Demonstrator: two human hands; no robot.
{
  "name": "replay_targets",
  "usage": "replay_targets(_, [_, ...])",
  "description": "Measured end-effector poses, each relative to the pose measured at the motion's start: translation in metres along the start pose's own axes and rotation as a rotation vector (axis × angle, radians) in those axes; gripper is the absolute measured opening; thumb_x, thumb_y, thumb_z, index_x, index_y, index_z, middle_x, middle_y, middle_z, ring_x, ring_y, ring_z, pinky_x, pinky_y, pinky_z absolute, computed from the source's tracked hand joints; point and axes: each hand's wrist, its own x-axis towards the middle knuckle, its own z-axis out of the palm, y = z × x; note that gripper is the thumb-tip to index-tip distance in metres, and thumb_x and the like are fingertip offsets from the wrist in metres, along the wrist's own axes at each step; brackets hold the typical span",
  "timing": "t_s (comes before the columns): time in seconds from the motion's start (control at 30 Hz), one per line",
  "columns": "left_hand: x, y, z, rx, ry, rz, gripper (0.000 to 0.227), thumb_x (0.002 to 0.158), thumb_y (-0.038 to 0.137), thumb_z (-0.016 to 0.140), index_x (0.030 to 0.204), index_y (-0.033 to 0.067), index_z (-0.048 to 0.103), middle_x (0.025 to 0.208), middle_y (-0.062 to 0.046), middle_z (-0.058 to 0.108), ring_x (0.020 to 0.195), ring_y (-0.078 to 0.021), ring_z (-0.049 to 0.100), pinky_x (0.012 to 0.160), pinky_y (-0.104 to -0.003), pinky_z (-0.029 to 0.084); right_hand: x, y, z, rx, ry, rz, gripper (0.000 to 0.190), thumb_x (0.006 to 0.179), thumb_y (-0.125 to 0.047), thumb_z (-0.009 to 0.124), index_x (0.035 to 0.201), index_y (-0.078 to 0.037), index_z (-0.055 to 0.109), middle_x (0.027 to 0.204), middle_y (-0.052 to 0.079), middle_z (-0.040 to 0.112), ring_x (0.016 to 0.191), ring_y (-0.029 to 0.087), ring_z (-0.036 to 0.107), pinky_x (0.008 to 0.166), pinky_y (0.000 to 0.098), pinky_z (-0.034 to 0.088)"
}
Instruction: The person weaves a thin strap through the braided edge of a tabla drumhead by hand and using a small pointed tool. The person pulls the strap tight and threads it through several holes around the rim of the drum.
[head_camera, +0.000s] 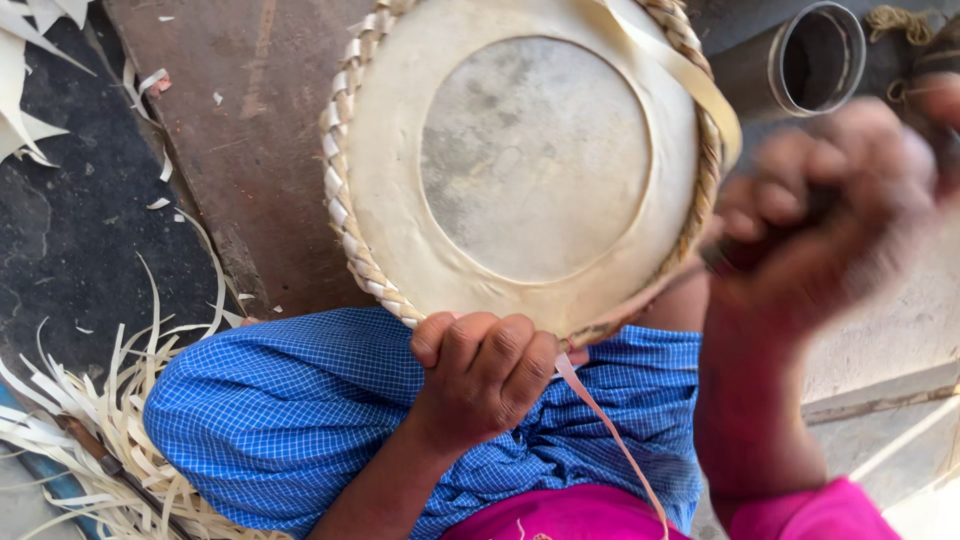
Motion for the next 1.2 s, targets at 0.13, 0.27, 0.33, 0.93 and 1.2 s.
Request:
replay_targets(0.13, [0.006, 0.001, 0.001, 0.009, 0.011, -0.020, 0.032, 0.102, 0.049, 0.079, 0.104, 0.0210, 0.063, 0.102, 0.006, 0.055, 0.097, -0.0163, 0.052, 0.091, -0.040, 0.032, -0.001, 0.001, 0.001, 0.002, 0.007, 0.006, 0.034, 0.108, -0.026, 0.074, 0.126, -0.011, 0.048, 0.090, 0.007, 0.052, 0.068, 0.015, 0.053, 0.059, 0.0296, 0.043])
replay_targets(0.27, [0.006, 0.001, 0.001, 0.029, 0.018, -0.009, 0.036, 0.098, 0.050, 0.080, 0.101, 0.0197, 0.062, 0.101, 0.004, 0.056, 0.097, -0.0167, 0.052, 0.090, -0.040, 0.032, -0.030, -0.004, 0.008, 0.015, -0.024, 0.028, 0.035, 0.110, -0.027, 0.074, 0.127, -0.012, 0.047, 0.088, 0.006, 0.051, 0.065, 0.013, 0.051, 0.056, 0.0289, 0.041])
replay_targets(0.33, [0.006, 0.000, 0.002, 0.022, 0.022, 0.005, 0.033, 0.098, 0.048, 0.081, 0.103, 0.0199, 0.064, 0.103, 0.004, 0.057, 0.098, -0.0170, 0.053, 0.091, -0.039, 0.032, -0.039, -0.005, 0.005, 0.010, -0.030, 0.039, 0.035, 0.111, -0.027, 0.074, 0.127, -0.013, 0.046, 0.087, 0.006, 0.050, 0.063, 0.013, 0.050, 0.055, 0.0285, 0.040])
replay_targets(0.93, [0.004, 0.007, 0.004, 0.024, 0.015, -0.033, 0.031, 0.095, 0.041, 0.085, 0.102, 0.0194, 0.065, 0.103, 0.005, 0.059, 0.095, -0.0164, 0.054, 0.088, -0.039, 0.031, -0.034, 0.022, -0.039, 0.221, 0.302, -0.027, 0.029, 0.119, -0.024, 0.060, 0.137, -0.018, 0.039, 0.087, 0.004, 0.043, 0.064, 0.011, 0.041, 0.055, 0.0263, 0.036])
replay_targets(1.2, [0.011, 0.010, 0.009, 0.064, 0.084, -0.071, 0.032, 0.098, 0.046, 0.082, 0.101, 0.0205, 0.064, 0.102, 0.006, 0.057, 0.095, -0.0157, 0.053, 0.089, -0.040, 0.031, -0.030, 0.016, -0.021, 0.096, 0.045, 0.026, 0.024, 0.119, -0.026, 0.062, 0.131, -0.019, 0.043, 0.083, 0.001, 0.042, 0.059, 0.009, 0.040, 0.053, 0.0259, 0.035])
